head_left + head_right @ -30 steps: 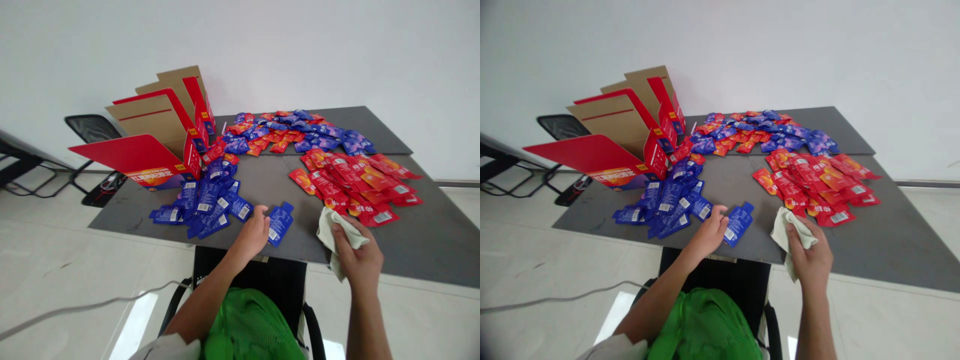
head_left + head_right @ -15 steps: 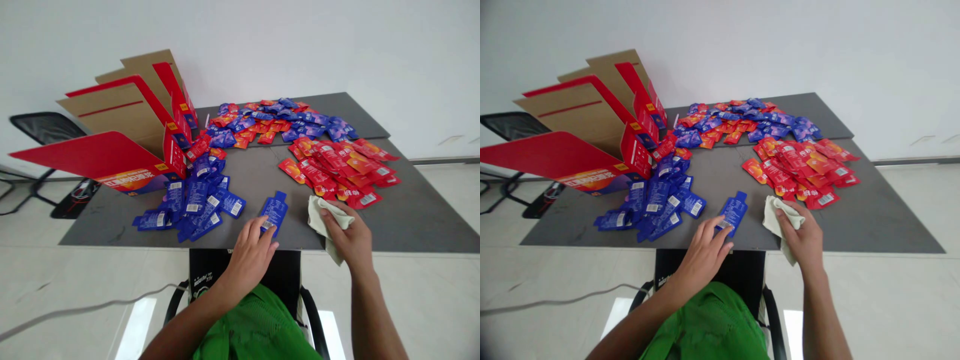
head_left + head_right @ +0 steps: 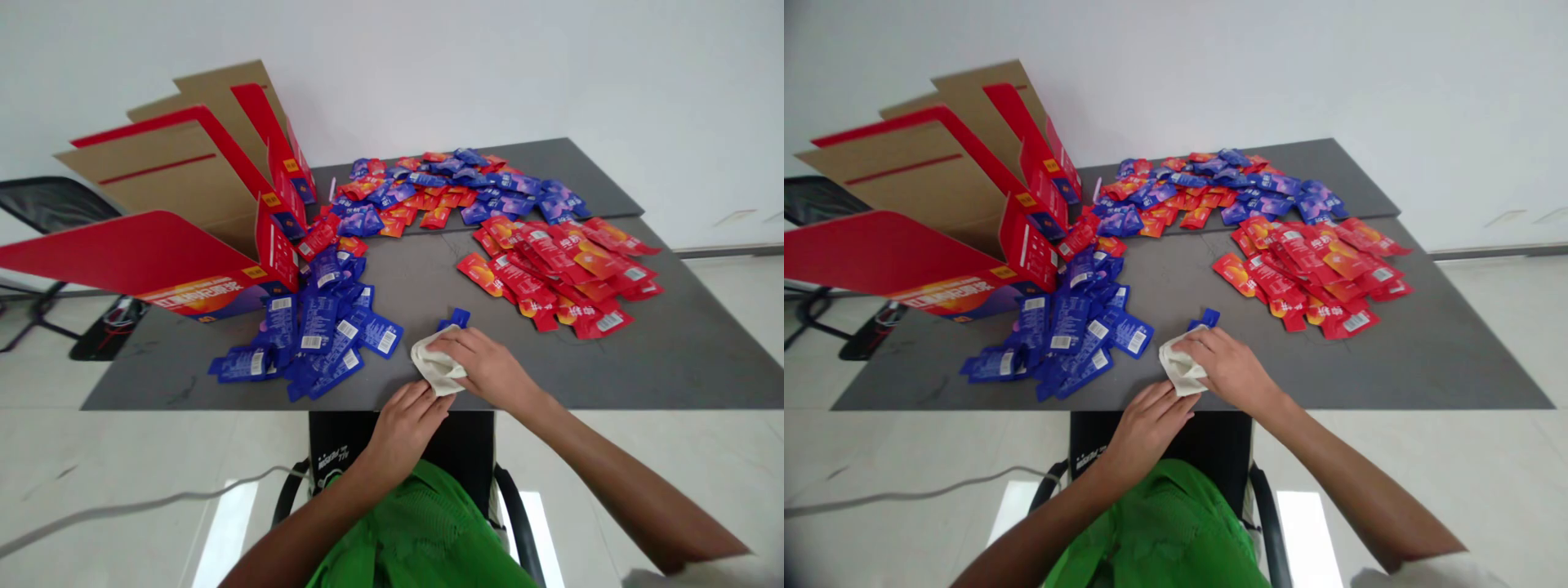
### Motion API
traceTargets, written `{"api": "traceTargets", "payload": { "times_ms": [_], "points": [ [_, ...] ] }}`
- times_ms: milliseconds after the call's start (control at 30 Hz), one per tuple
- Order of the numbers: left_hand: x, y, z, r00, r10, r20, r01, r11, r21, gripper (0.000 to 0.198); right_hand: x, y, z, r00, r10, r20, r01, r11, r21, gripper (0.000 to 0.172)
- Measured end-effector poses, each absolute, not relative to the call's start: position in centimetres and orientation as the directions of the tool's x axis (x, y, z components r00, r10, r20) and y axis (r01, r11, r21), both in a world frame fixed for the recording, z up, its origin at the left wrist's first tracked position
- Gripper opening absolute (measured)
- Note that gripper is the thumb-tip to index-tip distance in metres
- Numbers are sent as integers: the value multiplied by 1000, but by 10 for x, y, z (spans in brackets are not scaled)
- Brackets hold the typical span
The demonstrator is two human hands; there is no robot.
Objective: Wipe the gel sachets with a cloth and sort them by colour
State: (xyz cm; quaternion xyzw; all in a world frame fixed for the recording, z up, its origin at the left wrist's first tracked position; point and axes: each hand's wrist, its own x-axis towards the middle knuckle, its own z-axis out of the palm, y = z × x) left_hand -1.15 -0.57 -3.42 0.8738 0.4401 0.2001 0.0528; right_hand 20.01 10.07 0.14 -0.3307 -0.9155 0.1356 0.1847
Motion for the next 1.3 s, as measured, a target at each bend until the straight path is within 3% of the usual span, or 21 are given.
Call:
{"api": "traceTargets", "payload": {
  "times_ms": [267,433,500,633,767,933,1100,1300],
  "points": [
    [-10,-5,-37,511,798,321,737,-598,315,32,221,187,7,-556,785,273,750,616,-242,39],
    [-8,-6,-36,486,804,341,733,-588,343,31,227,163,28,-376,776,507,767,567,-300,43],
    [-7,-6,-35,485,800,353,729,-593,343,30,222,132,28,-454,738,499,700,642,-314,44],
    [-6,-7,-33,459,808,370,733,-580,356,22,210,91,8,-701,635,324,566,772,-289,50],
    [-5,-7,-33,450,793,412,717,-595,362,24,213,123,-8,-633,707,314,639,707,-303,46],
    [-4,-6,-33,433,802,411,723,-581,373,23,226,192,4,-526,792,310,773,597,-214,37],
    [-3,-6,-32,425,795,434,714,-589,378,22,221,162,31,-419,757,502,745,602,-286,41],
    [-4,-7,-30,436,815,381,728,-568,383,16,201,88,13,-732,607,308,533,793,-297,45]
  ]
}}
